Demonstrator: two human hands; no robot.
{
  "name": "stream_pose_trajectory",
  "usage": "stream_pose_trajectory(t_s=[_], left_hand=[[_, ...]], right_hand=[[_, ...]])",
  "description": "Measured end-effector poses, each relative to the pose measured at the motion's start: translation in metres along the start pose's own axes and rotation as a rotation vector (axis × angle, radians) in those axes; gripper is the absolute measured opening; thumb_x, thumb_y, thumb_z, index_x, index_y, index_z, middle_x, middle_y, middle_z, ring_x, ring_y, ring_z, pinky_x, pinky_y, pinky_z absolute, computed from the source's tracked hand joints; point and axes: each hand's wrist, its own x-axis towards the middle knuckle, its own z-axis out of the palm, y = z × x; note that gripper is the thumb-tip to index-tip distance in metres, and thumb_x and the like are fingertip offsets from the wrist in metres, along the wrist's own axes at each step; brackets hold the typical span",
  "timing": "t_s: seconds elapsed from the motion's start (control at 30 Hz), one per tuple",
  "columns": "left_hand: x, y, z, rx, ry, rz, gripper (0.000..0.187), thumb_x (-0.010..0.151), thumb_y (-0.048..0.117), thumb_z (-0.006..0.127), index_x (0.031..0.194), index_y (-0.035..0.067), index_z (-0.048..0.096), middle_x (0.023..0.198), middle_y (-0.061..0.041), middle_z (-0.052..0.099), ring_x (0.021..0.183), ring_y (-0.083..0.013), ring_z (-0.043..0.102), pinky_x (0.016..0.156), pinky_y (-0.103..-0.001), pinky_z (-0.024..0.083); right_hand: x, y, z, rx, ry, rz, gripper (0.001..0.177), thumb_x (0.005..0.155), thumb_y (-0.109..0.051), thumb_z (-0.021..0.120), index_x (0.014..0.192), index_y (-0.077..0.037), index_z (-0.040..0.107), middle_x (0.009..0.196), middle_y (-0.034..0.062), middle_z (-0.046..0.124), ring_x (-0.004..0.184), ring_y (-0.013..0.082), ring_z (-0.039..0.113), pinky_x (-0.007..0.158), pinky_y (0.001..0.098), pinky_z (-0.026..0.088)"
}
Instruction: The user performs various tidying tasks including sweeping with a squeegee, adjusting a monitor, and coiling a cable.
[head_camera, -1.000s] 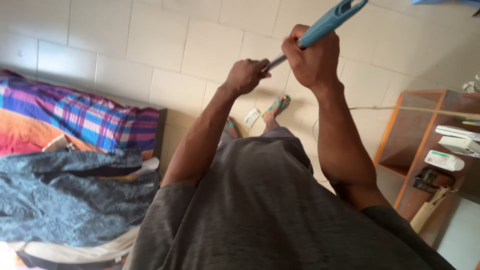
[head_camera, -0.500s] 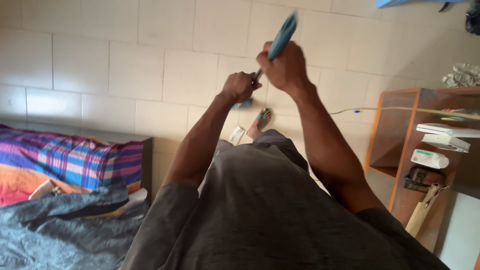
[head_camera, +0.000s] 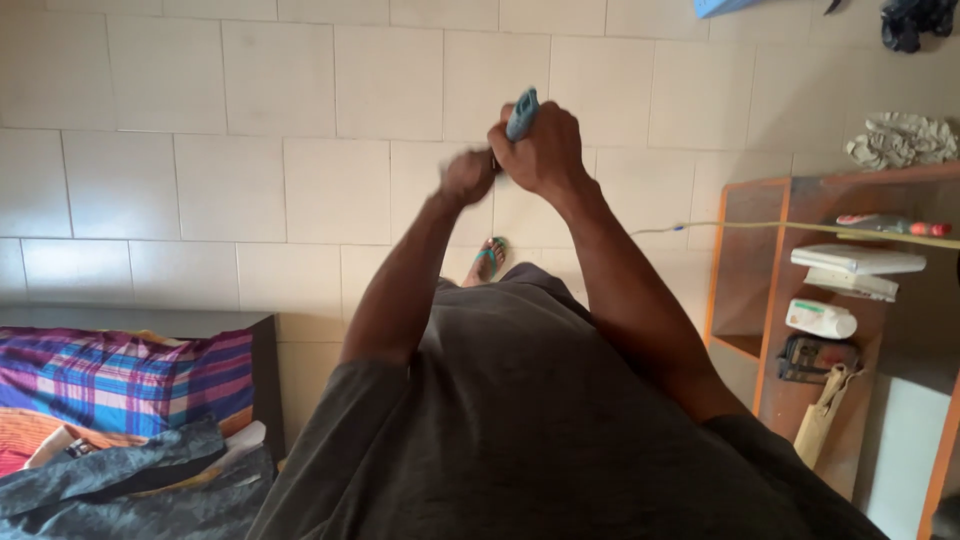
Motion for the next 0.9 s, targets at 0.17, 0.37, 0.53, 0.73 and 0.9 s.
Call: stream_pose_trajectory(t_s=[0.17, 0.37, 0.53, 0.73, 0.9], left_hand=[[-0.018, 0.105, -0.059, -0.005, -0.259, -0.067, 0.037, 0.103, 0.046, 0.057, 0.105, 0.011, 0.068, 0.087, -0.017, 0.075, 0.084, -0.0382, 0.072, 0.076, -0.053, 0.053], [0.037, 0.155, -0.081, 0.028, 0.025, 0.145, 0.034, 0.102, 0.041, 0.061, 0.112, 0.009, 0.063, 0.092, -0.020, 0.074, 0.085, -0.0439, 0.069, 0.072, -0.056, 0.053], [0.093, 0.100, 0.007, -0.139, 0.184, 0.244, 0.029, 0.099, 0.031, 0.059, 0.116, 0.007, 0.063, 0.099, -0.021, 0.074, 0.089, -0.0454, 0.068, 0.069, -0.055, 0.055], [0.059, 0.134, 0.053, 0.131, -0.388, 0.078, 0.036, 0.098, 0.044, 0.062, 0.109, 0.010, 0.066, 0.089, -0.014, 0.075, 0.081, -0.0335, 0.074, 0.072, -0.049, 0.056], [0.073, 0.198, 0.018, 0.109, -0.226, 0.324, 0.033, 0.096, 0.036, 0.067, 0.119, 0.013, 0.066, 0.087, -0.016, 0.074, 0.077, -0.0384, 0.071, 0.069, -0.053, 0.053]], right_hand=[[0.007, 0.025, -0.049, 0.170, -0.073, 0.174, 0.029, 0.087, -0.025, 0.070, 0.066, -0.007, 0.064, 0.059, 0.0160, 0.062, 0.055, 0.0368, 0.062, 0.058, 0.0486, 0.051], [0.004, 0.037, -0.114, 0.110, 0.125, 0.092, 0.026, 0.092, -0.021, 0.069, 0.072, -0.006, 0.064, 0.062, 0.0147, 0.062, 0.057, 0.0359, 0.061, 0.057, 0.0476, 0.048], [-0.021, 0.069, -0.085, 0.104, 0.186, 0.124, 0.022, 0.093, -0.023, 0.067, 0.078, -0.007, 0.066, 0.066, 0.0132, 0.065, 0.061, 0.0355, 0.064, 0.057, 0.0468, 0.050], [-0.039, 0.100, -0.092, 0.104, 0.028, 0.344, 0.022, 0.087, -0.023, 0.068, 0.073, -0.006, 0.065, 0.066, 0.0168, 0.065, 0.063, 0.0408, 0.063, 0.059, 0.0493, 0.050], [-0.029, 0.110, -0.154, 0.038, 0.146, 0.448, 0.029, 0.088, -0.027, 0.070, 0.068, -0.006, 0.064, 0.063, 0.0169, 0.064, 0.059, 0.0392, 0.063, 0.060, 0.0490, 0.051]])
